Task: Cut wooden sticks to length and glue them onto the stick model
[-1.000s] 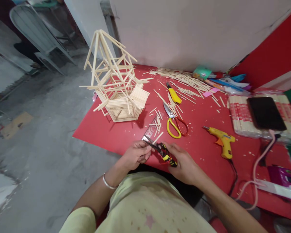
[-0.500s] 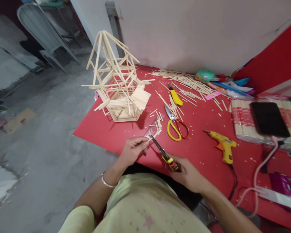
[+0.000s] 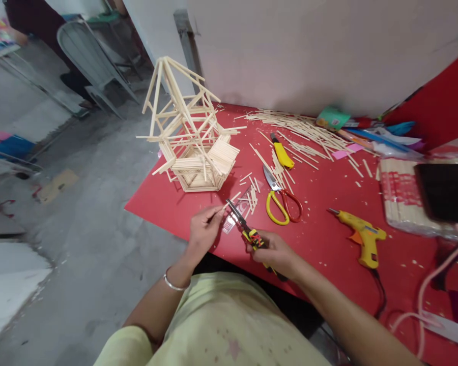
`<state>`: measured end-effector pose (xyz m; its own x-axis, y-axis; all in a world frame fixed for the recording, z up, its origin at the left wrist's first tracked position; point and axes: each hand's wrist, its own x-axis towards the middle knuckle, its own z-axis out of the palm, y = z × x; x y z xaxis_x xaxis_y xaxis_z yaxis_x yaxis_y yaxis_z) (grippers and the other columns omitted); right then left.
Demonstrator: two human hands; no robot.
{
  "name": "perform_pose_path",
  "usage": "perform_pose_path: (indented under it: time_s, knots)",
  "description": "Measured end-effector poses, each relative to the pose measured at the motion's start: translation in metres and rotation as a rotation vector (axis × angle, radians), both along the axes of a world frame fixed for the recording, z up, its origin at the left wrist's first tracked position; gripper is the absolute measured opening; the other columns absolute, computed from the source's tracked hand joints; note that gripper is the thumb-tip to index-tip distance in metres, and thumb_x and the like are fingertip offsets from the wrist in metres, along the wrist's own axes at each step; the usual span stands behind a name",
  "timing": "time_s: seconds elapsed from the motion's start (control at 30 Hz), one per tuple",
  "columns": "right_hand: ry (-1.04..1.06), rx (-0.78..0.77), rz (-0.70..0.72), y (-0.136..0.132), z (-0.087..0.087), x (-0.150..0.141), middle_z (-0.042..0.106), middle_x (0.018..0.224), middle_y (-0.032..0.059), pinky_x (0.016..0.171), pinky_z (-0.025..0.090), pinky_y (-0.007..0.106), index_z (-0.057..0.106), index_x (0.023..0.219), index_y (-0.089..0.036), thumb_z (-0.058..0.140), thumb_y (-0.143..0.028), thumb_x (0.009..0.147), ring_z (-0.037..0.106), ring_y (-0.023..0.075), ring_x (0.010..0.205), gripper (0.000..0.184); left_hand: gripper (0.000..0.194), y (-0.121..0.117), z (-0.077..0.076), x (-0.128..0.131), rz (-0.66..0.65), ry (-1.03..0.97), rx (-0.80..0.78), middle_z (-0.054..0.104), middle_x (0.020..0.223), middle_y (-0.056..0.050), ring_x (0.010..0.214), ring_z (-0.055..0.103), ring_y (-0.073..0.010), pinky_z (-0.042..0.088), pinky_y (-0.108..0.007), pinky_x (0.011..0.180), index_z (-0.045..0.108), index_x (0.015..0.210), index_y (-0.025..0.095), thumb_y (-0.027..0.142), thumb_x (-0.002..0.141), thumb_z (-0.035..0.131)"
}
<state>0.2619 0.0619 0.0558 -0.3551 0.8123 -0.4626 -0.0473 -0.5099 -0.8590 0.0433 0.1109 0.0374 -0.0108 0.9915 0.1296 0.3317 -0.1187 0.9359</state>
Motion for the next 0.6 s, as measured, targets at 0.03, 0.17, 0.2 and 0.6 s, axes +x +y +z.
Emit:
perform_pose_path:
  time_s: [0.03,0.17,0.2,0.6]
  knots:
    - [-0.033,0.018,-0.042,0.002,0.0,0.004,0.058,0.069,-0.0031,0.055,0.036,0.022,0.061,0.076,-0.019,0.064,-0.02,0.055,0.049,0.0111,0.062,0.021,0.021,0.0,0.001,-0.005,0.013,0.183,0.087,0.066,0.075,-0.004,0.069,0.061,-0.0154,0.049,-0.028,0.068,0.077,0.097,0.019,0.033,0.093,0.061]
    - [-0.048,-0.118,-0.191,0.012,0.001,0.037,0.063,0.072,-0.0013,0.056,0.045,0.026,0.062,0.08,-0.019,0.069,-0.019,0.055,0.055,0.0123,0.059,0.026,0.022,-0.005,-0.003,-0.017,0.032,0.541,0.217,0.062,0.079,-0.006,0.072,0.06,-0.0169,0.049,-0.028,0.07,0.074,0.097,0.018,0.024,0.097,0.052]
    - [0.013,-0.211,-0.189,0.015,0.001,0.045,0.066,0.076,0.0008,0.06,0.05,0.029,0.062,0.081,-0.019,0.069,-0.018,0.055,0.06,0.0144,0.062,0.027,0.023,-0.006,-0.007,-0.017,0.017,0.54,0.215,0.062,0.083,-0.006,0.075,0.061,-0.0172,0.05,-0.028,0.071,0.072,0.099,0.018,0.023,0.098,0.05]
    - [0.35,-0.438,0.213,-0.003,-0.023,0.046,0.075,0.095,0.0122,0.068,0.061,0.041,0.064,0.097,-0.014,0.071,-0.022,0.066,0.072,0.0249,0.076,0.032,0.019,-0.021,-0.039,-0.002,0.062,0.641,0.332,0.067,0.106,-0.01,0.099,0.06,-0.0225,0.052,-0.04,0.088,0.07,0.11,0.02,0.024,0.097,0.057]
